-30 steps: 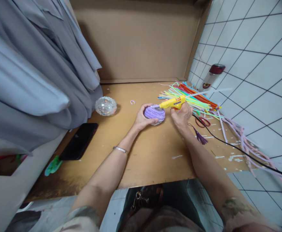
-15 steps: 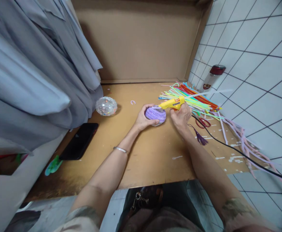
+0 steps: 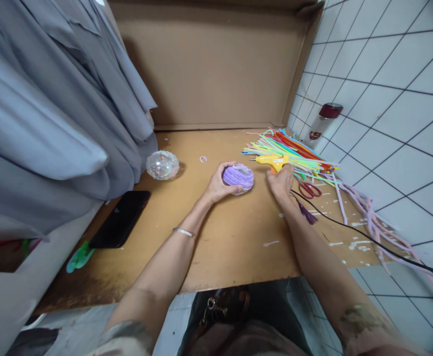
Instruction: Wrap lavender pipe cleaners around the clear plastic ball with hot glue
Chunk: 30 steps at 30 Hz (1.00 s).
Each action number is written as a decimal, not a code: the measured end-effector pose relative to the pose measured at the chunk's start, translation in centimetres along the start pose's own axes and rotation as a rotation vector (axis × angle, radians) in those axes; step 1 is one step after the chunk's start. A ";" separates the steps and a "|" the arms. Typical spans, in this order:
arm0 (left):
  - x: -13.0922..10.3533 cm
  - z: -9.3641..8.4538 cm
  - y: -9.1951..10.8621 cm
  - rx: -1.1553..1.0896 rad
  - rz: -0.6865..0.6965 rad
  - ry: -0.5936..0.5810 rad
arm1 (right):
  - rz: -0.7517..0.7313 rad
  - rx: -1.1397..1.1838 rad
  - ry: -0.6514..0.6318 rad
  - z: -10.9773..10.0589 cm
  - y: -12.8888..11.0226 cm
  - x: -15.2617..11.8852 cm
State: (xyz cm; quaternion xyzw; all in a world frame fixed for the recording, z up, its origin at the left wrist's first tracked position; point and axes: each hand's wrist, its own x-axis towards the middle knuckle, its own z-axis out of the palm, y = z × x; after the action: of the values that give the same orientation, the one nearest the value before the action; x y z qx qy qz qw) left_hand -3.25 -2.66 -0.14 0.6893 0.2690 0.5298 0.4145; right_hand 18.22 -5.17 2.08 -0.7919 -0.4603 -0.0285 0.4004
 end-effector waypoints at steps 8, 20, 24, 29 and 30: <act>0.0 0.0 0.1 0.020 0.014 -0.015 | 0.031 -0.151 -0.121 0.7 0.7 -0.1; -0.2 0.3 0.6 0.089 0.103 -0.084 | -0.241 -0.383 -0.179 -1.4 -1.0 -0.6; -0.1 0.3 0.7 0.096 0.107 -0.091 | -0.632 0.082 -0.069 -2.1 -2.6 -1.5; -0.2 0.3 1.4 0.157 0.113 -0.103 | -0.913 0.363 -0.087 -2.0 -4.1 -3.6; -0.2 0.4 1.5 0.172 0.102 -0.099 | -0.923 0.370 -0.101 -1.8 -4.2 -3.8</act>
State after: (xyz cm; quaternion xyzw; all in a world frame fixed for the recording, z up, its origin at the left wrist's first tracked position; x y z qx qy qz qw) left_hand -3.08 -3.72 0.97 0.7604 0.2573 0.4906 0.3390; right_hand 13.45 -8.02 4.29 -0.4216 -0.7788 -0.0823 0.4570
